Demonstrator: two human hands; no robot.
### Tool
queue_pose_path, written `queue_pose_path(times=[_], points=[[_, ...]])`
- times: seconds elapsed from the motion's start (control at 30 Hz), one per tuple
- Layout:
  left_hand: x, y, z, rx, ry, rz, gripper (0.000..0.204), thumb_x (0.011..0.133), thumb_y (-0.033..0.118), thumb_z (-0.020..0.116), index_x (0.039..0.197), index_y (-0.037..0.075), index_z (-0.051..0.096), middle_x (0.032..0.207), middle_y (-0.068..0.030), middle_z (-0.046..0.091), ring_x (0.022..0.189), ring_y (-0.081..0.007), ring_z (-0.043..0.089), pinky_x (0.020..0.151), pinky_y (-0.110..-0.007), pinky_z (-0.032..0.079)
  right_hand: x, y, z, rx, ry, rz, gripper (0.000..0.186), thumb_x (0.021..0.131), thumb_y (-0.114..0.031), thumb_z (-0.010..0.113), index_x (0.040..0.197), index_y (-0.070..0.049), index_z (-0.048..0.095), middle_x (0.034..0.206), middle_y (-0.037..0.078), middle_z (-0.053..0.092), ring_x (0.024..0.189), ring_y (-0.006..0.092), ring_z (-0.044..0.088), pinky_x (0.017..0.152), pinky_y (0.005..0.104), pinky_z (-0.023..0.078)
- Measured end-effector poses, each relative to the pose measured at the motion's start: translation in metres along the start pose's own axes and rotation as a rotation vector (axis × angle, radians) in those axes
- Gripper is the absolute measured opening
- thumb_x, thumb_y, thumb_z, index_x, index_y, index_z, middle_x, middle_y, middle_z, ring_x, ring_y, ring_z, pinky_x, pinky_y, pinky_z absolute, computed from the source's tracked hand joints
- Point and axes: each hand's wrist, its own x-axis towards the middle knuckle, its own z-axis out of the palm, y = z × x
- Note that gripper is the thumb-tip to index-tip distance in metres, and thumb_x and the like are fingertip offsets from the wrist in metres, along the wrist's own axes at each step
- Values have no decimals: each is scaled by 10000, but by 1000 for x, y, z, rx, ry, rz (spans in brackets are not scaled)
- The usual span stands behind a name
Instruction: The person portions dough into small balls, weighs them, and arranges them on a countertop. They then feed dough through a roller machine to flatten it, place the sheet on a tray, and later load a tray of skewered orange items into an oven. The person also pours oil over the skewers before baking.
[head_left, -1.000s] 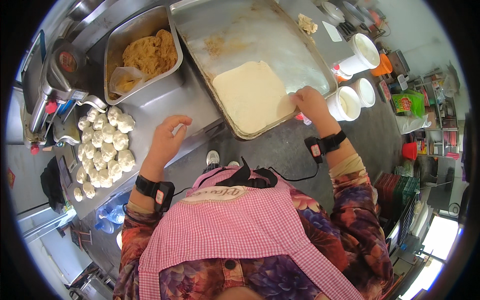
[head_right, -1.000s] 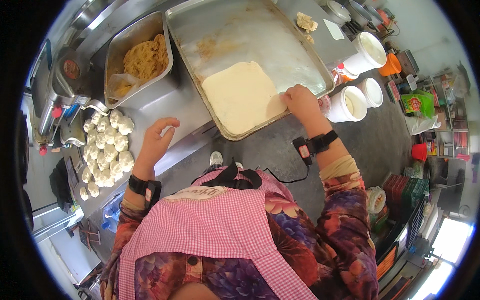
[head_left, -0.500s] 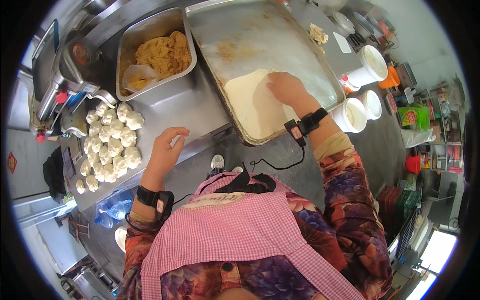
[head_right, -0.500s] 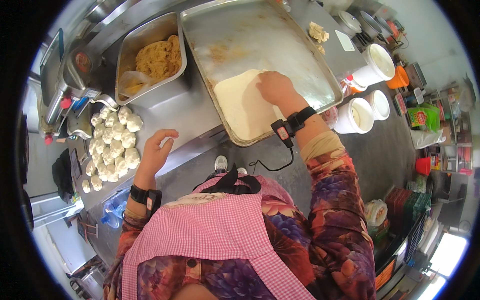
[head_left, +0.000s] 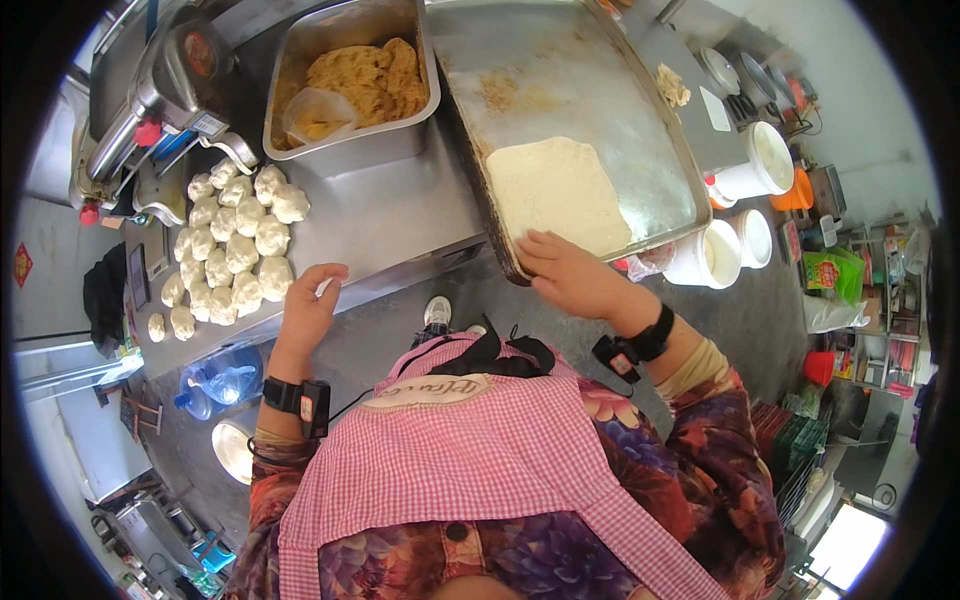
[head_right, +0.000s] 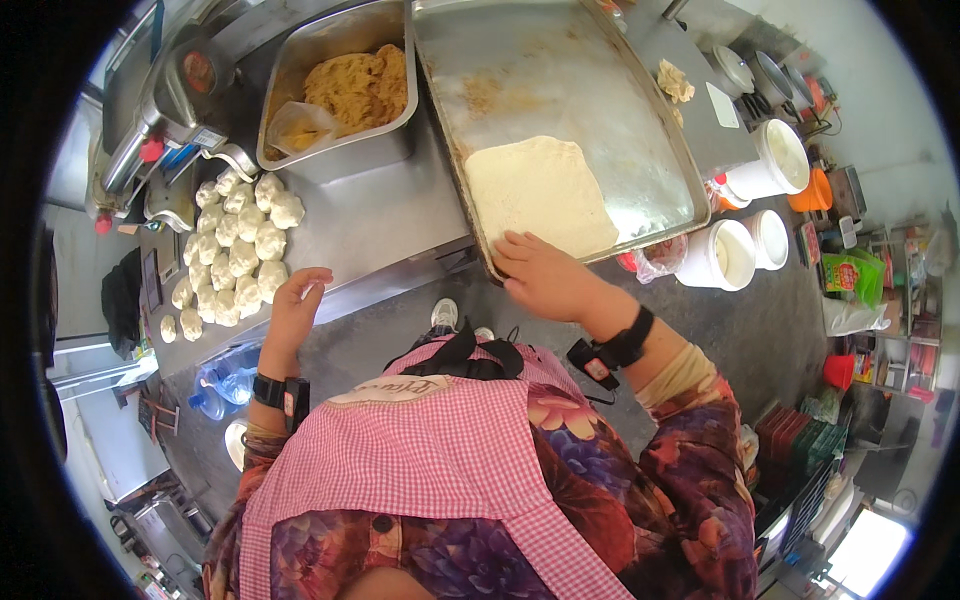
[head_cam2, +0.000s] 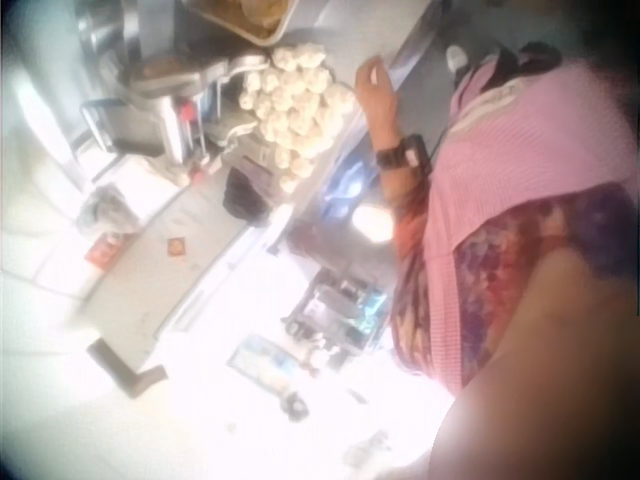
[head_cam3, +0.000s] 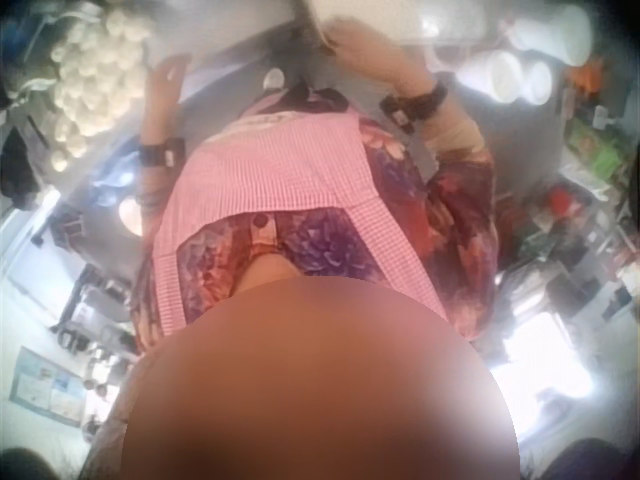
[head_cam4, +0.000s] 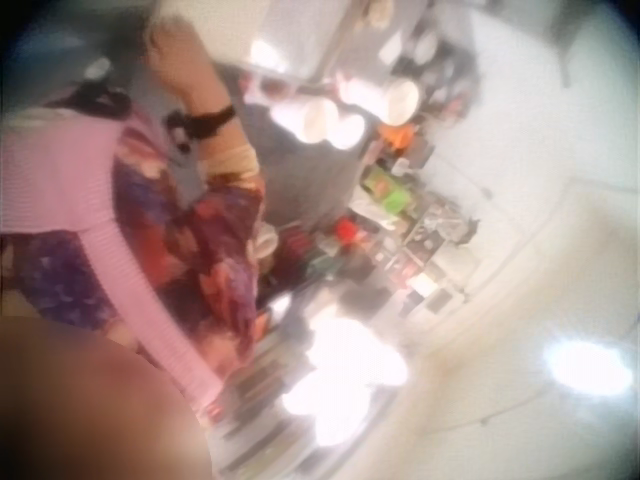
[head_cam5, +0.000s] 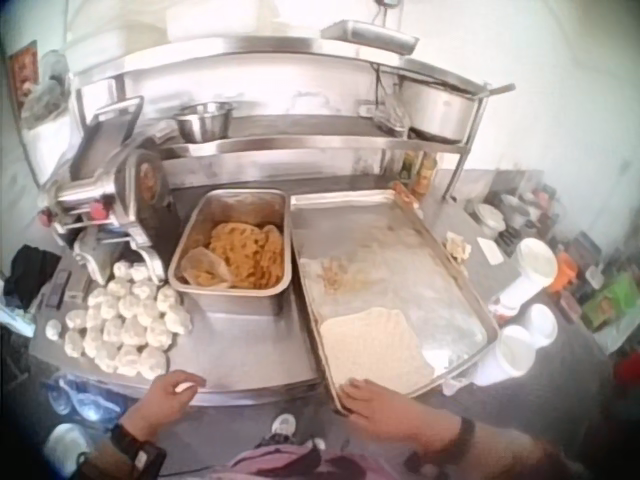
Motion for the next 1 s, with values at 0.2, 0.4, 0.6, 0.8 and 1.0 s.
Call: queue_pose_path(times=[0.2,0.4,0.6,0.8,1.0], points=[[-13,-28,6,78,1,52,189,849,88,556,998,14,646,994,-136,663,979,-266,621,873,-340,470,-34,26,-27,-231,118,289,325,882,-178,551,1133,24,582,1219,212,554,1179,378,489,1021,431,377],[3,-55,-12,641,309,115,377,832,127,582,1186,6,534,1192,-186,556,1126,-346,507,955,-422,415,-19,10,-53,300,424,603,326,904,-205,588,1169,-15,589,1192,166,606,1143,275,559,963,338,415],[22,-88,-33,947,346,-186,465,807,149,587,1241,27,471,1205,-172,515,1152,-350,464,960,-429,401,-5,-17,-44,84,358,415,297,863,-119,614,1145,-24,602,1188,186,598,1130,322,560,952,376,436],[-18,-110,-29,982,275,136,459,760,3,545,1217,17,511,1248,-169,516,1155,-344,484,964,-413,414,6,-36,-37,103,344,469,287,837,-61,621,1121,-18,617,1168,173,616,1116,308,573,965,362,424],[-17,-109,-66,571,216,193,349,801,0,489,1130,57,592,1181,-161,587,1112,-325,534,945,-393,439,48,-56,-33,96,335,417,257,832,-49,619,1087,-14,628,1118,163,638,1063,297,604,922,351,452]])
